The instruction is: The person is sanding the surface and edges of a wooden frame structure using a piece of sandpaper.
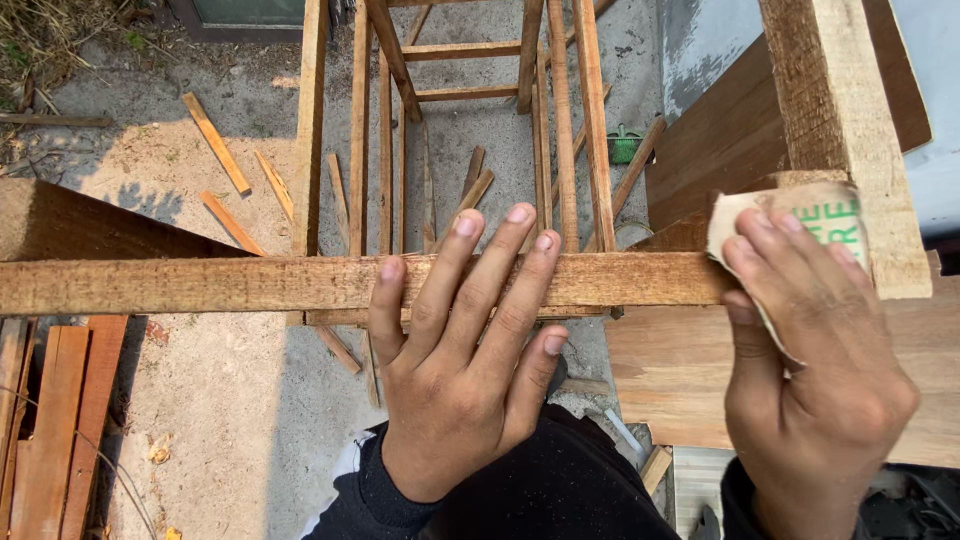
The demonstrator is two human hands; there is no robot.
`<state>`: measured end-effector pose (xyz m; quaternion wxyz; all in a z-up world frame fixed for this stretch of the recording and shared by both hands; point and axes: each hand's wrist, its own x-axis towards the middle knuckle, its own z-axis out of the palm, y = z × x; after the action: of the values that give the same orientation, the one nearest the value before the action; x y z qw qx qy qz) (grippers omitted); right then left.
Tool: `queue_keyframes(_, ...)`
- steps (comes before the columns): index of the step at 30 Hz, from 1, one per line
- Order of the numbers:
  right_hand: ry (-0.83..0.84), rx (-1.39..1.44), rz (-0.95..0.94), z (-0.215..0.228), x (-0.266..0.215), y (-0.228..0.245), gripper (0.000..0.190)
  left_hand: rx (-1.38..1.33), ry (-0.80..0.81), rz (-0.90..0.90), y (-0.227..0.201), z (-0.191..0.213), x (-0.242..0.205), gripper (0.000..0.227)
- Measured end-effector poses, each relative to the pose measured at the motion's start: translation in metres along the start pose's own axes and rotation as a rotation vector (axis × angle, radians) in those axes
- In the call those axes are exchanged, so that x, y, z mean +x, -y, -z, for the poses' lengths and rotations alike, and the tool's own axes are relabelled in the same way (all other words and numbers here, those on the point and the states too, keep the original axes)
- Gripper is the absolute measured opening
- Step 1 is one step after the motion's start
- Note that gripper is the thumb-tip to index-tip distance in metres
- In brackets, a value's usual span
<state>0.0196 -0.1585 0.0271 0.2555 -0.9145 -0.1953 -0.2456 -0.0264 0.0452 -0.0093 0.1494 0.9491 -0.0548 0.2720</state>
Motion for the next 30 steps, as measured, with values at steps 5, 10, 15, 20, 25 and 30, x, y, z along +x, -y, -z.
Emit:
queue_keyframes(5, 0.034, 0.089, 0.129, -0.028, -0.003, 0.037, 0.028, -0.083, -0.044, -0.011, 0.015, 0.013, -0.004, 0.044)
queue_keyframes(10, -0.016, 0.013, -0.076, -0.011, 0.005, 0.035, 0.023, -0.04, -0.04, -0.028, 0.027, 0.008, -0.005, 0.046)
queue_keyframes(15, -0.004, 0.096, 0.035, -0.032, 0.002, 0.055, 0.026, -0.041, -0.026, -0.03, 0.027, 0.012, -0.004, 0.048)
queue_keyframes(20, -0.013, 0.013, -0.074, -0.019, 0.002, 0.043, 0.023, -0.059, 0.036, -0.047, 0.027, 0.023, -0.003, 0.052)
queue_keyframes(25, -0.037, 0.067, 0.014, -0.042, 0.0, 0.063, 0.025, -0.016, 0.019, -0.052, 0.03, 0.019, 0.0, 0.052)
queue_keyframes(30, 0.054, 0.081, 0.076, -0.036, 0.005, 0.062, 0.026, -0.058, -0.003, -0.068, 0.032, 0.016, -0.002, 0.053)
